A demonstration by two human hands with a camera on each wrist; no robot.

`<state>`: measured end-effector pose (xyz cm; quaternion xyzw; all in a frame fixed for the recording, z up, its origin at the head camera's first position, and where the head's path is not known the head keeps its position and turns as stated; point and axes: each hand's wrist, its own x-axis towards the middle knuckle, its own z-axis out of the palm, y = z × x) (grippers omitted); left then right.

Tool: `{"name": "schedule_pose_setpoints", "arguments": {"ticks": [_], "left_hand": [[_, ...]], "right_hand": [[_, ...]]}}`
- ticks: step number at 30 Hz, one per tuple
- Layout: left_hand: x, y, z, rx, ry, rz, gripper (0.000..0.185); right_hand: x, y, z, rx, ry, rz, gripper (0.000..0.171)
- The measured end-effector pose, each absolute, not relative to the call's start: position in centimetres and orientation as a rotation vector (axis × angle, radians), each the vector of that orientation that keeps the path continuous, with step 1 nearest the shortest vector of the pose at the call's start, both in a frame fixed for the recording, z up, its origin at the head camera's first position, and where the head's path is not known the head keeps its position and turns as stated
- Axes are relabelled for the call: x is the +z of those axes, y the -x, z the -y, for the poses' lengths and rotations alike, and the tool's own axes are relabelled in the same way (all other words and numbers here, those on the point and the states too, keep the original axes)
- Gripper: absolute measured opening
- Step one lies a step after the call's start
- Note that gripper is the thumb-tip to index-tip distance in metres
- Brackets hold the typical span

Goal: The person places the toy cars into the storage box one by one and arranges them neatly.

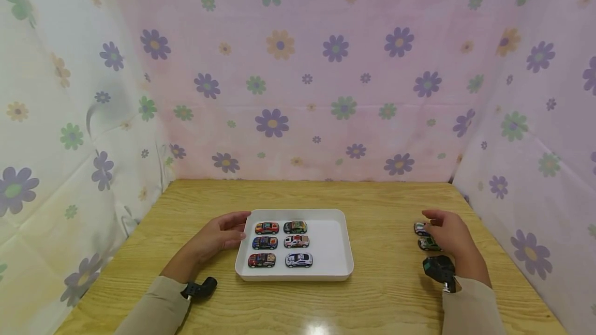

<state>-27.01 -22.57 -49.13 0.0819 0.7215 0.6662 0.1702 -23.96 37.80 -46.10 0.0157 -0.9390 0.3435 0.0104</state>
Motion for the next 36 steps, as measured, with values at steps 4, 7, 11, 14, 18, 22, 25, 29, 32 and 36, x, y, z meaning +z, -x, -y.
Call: {"name": "schedule_pose_setpoints", "arguments": {"ticks": [4,7,11,14,18,22,25,29,32,36], "left_hand": [[-49.1,27.0,22.6,1.895,-0.241,-2.043,0.066],[-49.1,27.0,22.6,1.897,-0.249,-2.038,0.066],[-49.0,27.0,22.6,1.896,-0.249,-2.039,0.066],[-49.0,26.9,22.6,1.894,-0.248,-2.042,0.066],[-49.0,26.9,22.5,1.887,-0.247,-2.053,0.065],[-49.0,26.9,22.5,1.887,-0.242,-2.055,0.065],[-49.0,26.9,22.5,1.890,-0.244,-2.051,0.065],[-48.9,26.9,22.5,1.895,-0.245,-2.046,0.065],[-48.8,26.8,22.4,1.898,-0.242,-2.044,0.065],[-48.9,26.8,22.5,1.891,-0.237,-2.052,0.065]], "right_hand": [[-46.2,24.0,-38.0,1.061,-0.074,2.953,0.047],[-46.3,24.1,-38.2,1.050,-0.073,2.955,0.047],[-46.6,24.0,-38.4,1.017,-0.060,2.952,0.046],[-46.8,24.0,-38.5,1.004,-0.057,2.957,0.044],[-46.9,23.9,-38.7,0.997,-0.041,2.970,0.043],[-47.0,23.9,-38.8,0.974,-0.017,2.969,0.041],[-47.0,23.9,-38.8,0.969,-0.001,2.957,0.040],[-47.1,24.0,-39.0,0.987,0.026,2.946,0.039],[-47.2,23.9,-39.0,1.004,0.040,2.942,0.039],[-47.2,23.9,-39.1,1.032,0.055,2.935,0.040]]}}
